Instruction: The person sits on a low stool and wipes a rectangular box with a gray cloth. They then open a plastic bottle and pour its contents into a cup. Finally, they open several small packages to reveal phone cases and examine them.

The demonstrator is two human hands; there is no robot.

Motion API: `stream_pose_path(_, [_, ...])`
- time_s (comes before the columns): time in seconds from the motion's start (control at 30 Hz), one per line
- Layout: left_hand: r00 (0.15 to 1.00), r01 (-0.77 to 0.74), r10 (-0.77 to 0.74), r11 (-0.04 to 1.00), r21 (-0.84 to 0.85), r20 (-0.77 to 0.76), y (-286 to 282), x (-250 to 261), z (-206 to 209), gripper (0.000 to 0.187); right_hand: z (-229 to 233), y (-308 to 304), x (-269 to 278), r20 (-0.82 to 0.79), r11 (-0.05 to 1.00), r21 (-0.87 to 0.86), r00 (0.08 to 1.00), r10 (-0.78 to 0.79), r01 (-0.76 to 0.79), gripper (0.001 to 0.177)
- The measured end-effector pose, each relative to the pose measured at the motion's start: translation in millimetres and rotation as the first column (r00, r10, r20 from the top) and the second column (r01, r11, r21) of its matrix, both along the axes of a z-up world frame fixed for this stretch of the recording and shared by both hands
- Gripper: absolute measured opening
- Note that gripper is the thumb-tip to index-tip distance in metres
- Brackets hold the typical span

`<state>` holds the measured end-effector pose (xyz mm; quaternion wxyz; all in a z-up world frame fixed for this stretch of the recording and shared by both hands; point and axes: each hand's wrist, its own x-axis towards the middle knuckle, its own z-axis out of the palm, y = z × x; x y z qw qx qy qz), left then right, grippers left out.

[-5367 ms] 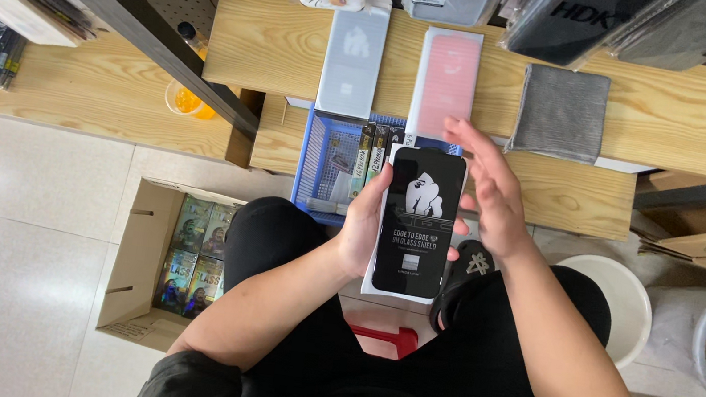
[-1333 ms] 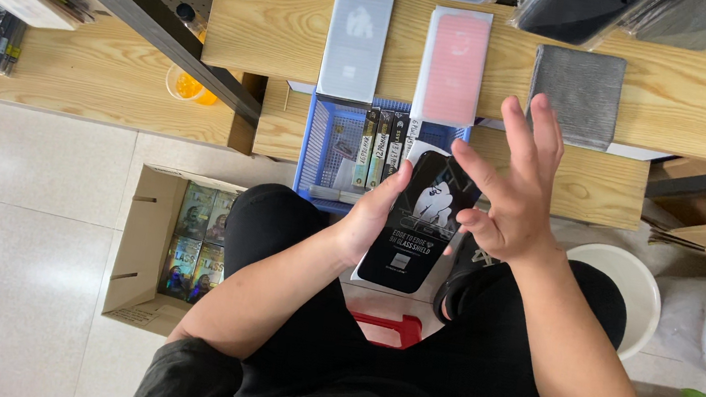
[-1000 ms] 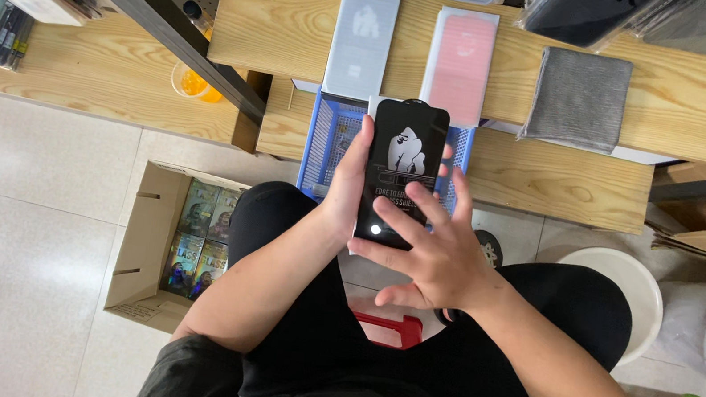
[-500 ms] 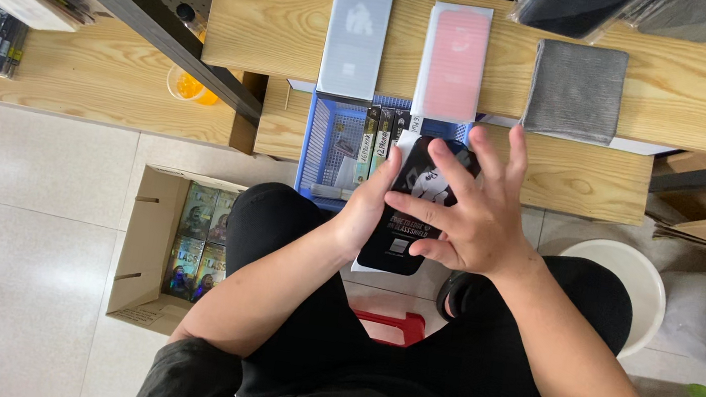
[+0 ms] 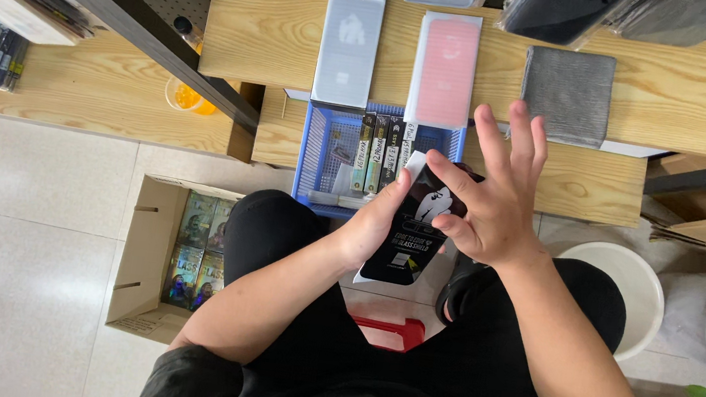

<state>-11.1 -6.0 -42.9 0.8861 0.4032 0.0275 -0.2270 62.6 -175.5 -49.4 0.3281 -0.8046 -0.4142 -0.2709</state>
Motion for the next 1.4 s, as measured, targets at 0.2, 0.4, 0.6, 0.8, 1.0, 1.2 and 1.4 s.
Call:
stream_pose_path(0.2, [0.995,-0.082,0.071,0.984,-0.156,-0.076,-5,7,-14,0.078,-5,-3,0,-0.082,0.998,0.038,0.996,-0.041,0.044,0.071])
stream_pose_path(0.4, [0.988,-0.102,0.065,0.957,-0.273,-0.141,7,16,-17,0.085,-5,-8,3,-0.1,0.996,0.037,0.992,-0.083,0.087,0.072])
stream_pose_path(0.6, [0.982,-0.114,0.045,0.912,-0.393,-0.181,5,19,-3,0.077,-2,-1,-3,-0.197,0.992,0.123,0.98,0.02,0.005,0.075])
stream_pose_path(0.8, [0.958,-0.207,0.14,0.941,-0.266,-0.252,-2,17,-1,0.072,-2,6,-8,-0.392,0.955,0.283,0.898,0.201,-0.091,0.079])
stream_pose_path(1.0, [0.94,-0.26,0.171,0.92,-0.295,-0.294,6,19,11,0.069,-9,13,-22,-0.477,0.935,0.317,0.825,0.303,-0.16,0.078])
stream_pose_path(1.2, [0.958,-0.274,0.209,0.866,-0.418,-0.196,38,43,-5,0.076,-10,20,-43,-0.471,0.926,0.298,0.808,0.354,-0.232,0.076])
stream_pose_path(1.4, [0.969,-0.245,0.217,0.83,-0.501,-0.115,33,32,20,0.076,-11,22,-46,-0.503,0.897,0.362,0.757,0.417,-0.254,0.072])
